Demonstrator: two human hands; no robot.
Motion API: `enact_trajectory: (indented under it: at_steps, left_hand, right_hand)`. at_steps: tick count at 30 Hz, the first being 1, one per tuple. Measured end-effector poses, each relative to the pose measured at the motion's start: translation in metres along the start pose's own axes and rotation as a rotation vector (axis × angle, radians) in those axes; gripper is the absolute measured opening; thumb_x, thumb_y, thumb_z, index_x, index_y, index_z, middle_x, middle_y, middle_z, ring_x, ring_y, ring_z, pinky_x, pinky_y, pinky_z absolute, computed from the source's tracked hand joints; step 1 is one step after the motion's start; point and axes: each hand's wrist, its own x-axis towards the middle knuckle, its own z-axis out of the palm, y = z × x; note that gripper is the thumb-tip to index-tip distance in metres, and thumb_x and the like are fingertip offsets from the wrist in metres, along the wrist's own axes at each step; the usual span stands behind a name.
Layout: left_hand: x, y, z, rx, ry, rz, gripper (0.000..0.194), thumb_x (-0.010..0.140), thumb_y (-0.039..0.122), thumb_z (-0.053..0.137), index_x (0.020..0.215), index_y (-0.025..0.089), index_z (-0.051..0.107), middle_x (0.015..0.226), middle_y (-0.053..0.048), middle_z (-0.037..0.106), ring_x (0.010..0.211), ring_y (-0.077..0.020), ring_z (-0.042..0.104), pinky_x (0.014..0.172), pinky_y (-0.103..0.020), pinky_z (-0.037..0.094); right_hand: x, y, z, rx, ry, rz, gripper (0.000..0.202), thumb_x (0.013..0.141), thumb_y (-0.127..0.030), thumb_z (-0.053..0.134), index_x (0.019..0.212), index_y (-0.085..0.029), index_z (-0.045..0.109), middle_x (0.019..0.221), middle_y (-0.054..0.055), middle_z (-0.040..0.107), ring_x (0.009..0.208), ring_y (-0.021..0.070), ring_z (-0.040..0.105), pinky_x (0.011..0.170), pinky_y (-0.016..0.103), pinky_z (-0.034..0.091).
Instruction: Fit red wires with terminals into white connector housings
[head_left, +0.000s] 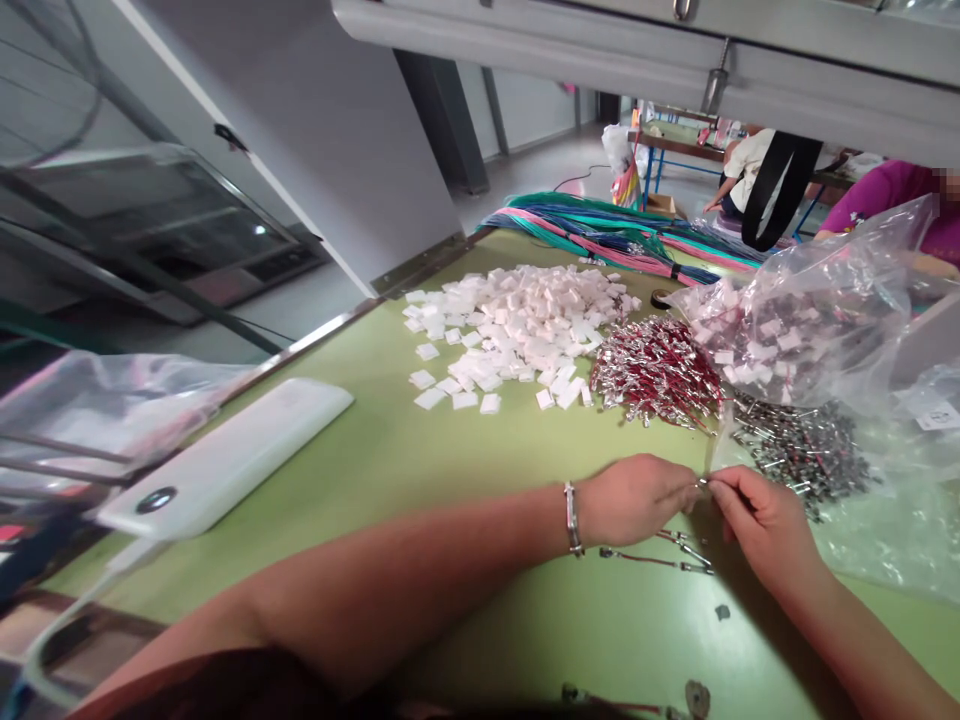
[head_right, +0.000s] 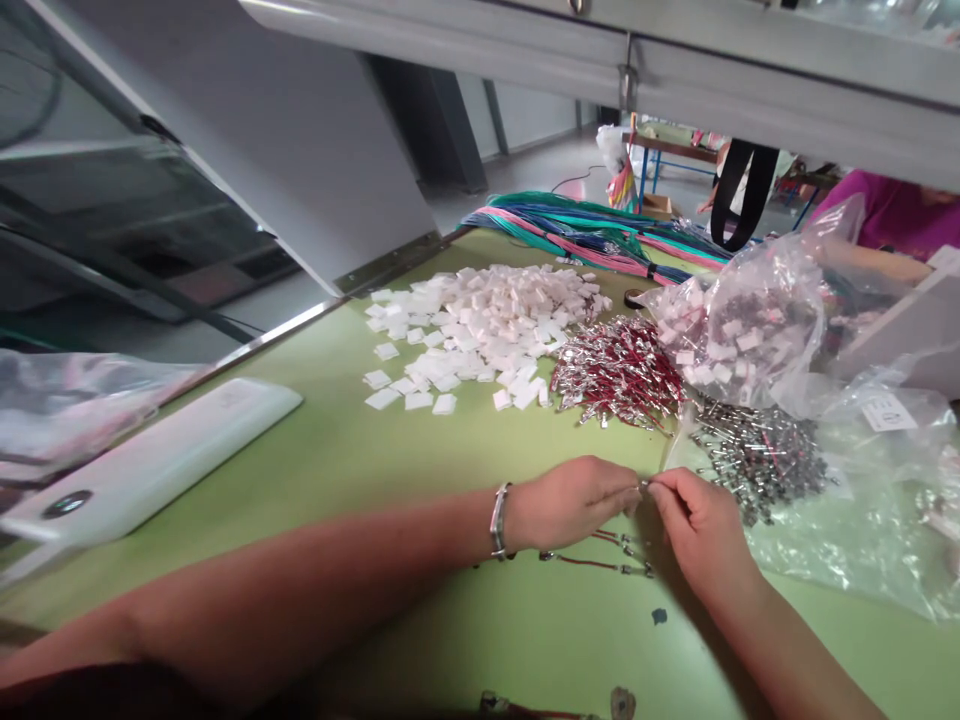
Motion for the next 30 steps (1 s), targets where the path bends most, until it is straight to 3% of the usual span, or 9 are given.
enact_trajectory:
  at_steps: [7, 11, 16, 21, 23, 26, 28, 30]
  left_hand:
    - [-0.001, 0.001, -0.007, 0.092, -0.052, 0.008, 0.029, 0.098, 0.028, 0.037, 0.085, 0.018, 0.06, 0.073, 0.0, 0.06, 0.065, -0.0119, 0.051, 0.058, -0.022, 0.036]
    - [-0.002, 0.003, -0.008, 0.271, -0.072, 0.044, 0.031, 0.098, 0.03, 0.036, 0.085, 0.019, 0.062, 0.072, -0.002, 0.061, 0.062, -0.0143, 0.052, 0.057, -0.026, 0.036]
    - [-0.002, 0.008, -0.007, 0.508, -0.17, 0.107, 0.012, 0.079, 0.012, 0.055, 0.083, 0.02, 0.063, 0.062, 0.0, 0.058, 0.052, -0.0143, 0.05, 0.051, -0.027, 0.032]
    - [0.0, 0.006, -0.005, 0.54, -0.057, 0.141, 0.011, 0.081, 0.013, 0.055, 0.081, 0.019, 0.064, 0.066, -0.003, 0.061, 0.053, -0.0154, 0.052, 0.048, -0.028, 0.032]
    - [0.0, 0.003, -0.005, 0.492, 0.034, 0.18, 0.015, 0.087, 0.023, 0.054, 0.08, 0.018, 0.065, 0.071, -0.005, 0.062, 0.06, -0.0167, 0.055, 0.052, -0.029, 0.036]
    - [-0.003, 0.002, -0.006, 0.399, 0.128, 0.223, 0.035, 0.088, 0.046, 0.057, 0.073, 0.016, 0.066, 0.073, -0.006, 0.062, 0.067, -0.0184, 0.057, 0.06, -0.03, 0.041]
    - [-0.005, 0.005, -0.006, 0.363, 0.134, 0.173, 0.047, 0.088, 0.054, 0.053, 0.064, 0.016, 0.064, 0.063, -0.005, 0.059, 0.059, -0.0163, 0.054, 0.058, -0.029, 0.041]
    - [-0.008, 0.008, -0.005, 0.336, 0.112, 0.106, 0.053, 0.092, 0.054, 0.047, 0.058, 0.016, 0.062, 0.055, -0.003, 0.056, 0.051, -0.0138, 0.049, 0.053, -0.028, 0.037]
  right_hand:
    - [0.0, -0.006, -0.002, -0.015, -0.007, -0.063, 0.026, 0.091, -0.035, 0.047, 0.074, -0.021, 0.062, 0.052, -0.003, 0.058, 0.047, 0.0121, 0.054, 0.05, 0.022, 0.04]
    - [0.002, -0.007, -0.005, -0.077, -0.087, -0.11, 0.026, 0.089, -0.031, 0.047, 0.071, -0.02, 0.062, 0.056, -0.002, 0.061, 0.051, 0.0119, 0.054, 0.052, 0.022, 0.038]
    - [-0.003, -0.011, 0.0, -0.037, -0.215, -0.019, 0.027, 0.085, -0.029, 0.047, 0.061, -0.02, 0.056, 0.052, -0.002, 0.058, 0.049, 0.0116, 0.051, 0.049, 0.022, 0.035]
    - [0.006, -0.01, -0.012, 0.014, -0.27, 0.087, 0.03, 0.088, -0.032, 0.047, 0.062, -0.021, 0.06, 0.054, -0.002, 0.061, 0.051, 0.0133, 0.054, 0.051, 0.024, 0.039]
    - [0.022, -0.005, -0.026, -0.091, -0.16, 0.062, 0.027, 0.088, -0.036, 0.049, 0.073, -0.022, 0.067, 0.065, 0.0, 0.067, 0.057, 0.0149, 0.057, 0.056, 0.026, 0.042]
    - [0.054, 0.002, -0.04, -0.36, 0.124, 0.092, 0.028, 0.088, -0.04, 0.049, 0.087, -0.02, 0.069, 0.076, 0.004, 0.07, 0.063, 0.0175, 0.06, 0.063, 0.029, 0.044]
    - [0.074, 0.002, -0.037, -0.595, 0.141, 0.115, 0.031, 0.088, -0.043, 0.051, 0.091, -0.018, 0.069, 0.081, 0.007, 0.071, 0.069, 0.0208, 0.063, 0.064, 0.03, 0.044]
    - [0.087, -0.001, -0.025, -0.826, 0.068, 0.139, 0.036, 0.089, -0.046, 0.052, 0.096, -0.014, 0.068, 0.086, 0.013, 0.071, 0.072, 0.0241, 0.065, 0.062, 0.031, 0.043]
